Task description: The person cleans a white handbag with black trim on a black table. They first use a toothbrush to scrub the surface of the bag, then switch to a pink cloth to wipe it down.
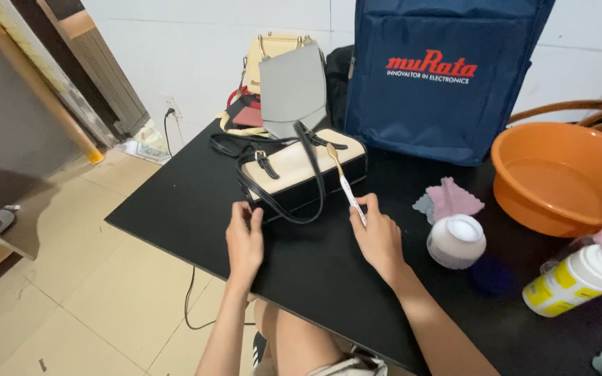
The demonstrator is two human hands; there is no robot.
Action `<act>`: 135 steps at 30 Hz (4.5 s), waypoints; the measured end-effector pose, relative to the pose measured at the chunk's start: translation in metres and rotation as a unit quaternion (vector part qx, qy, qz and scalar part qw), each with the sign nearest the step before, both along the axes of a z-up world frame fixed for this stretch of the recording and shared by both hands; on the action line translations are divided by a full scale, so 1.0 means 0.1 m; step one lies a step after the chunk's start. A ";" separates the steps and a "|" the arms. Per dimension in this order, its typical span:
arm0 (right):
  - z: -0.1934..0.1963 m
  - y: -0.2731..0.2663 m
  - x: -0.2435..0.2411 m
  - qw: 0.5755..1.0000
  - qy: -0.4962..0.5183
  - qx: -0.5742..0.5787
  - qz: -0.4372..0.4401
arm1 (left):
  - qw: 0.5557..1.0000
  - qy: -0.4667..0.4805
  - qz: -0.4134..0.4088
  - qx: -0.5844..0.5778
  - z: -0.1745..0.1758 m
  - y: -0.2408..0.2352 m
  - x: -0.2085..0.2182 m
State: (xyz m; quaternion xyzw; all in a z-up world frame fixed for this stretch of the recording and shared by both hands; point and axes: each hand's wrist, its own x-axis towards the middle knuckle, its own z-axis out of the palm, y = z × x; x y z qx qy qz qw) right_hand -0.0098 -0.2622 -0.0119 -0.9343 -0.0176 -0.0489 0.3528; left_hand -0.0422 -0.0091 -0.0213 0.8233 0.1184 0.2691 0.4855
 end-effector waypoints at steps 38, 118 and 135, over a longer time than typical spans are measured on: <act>0.38 -1.23 1.04 0.911 0.056 -0.388 -0.126 | 0.985 -0.056 -0.093 0.134 -0.06 0.04 -0.08; -0.12 0.79 1.45 0.683 -0.694 -0.227 -0.035 | 0.928 -0.239 -0.130 -0.255 0.12 0.08 1.26; 0.73 0.74 0.97 0.947 -0.279 -0.159 0.024 | 0.911 -0.193 -0.190 -0.311 0.23 0.05 1.19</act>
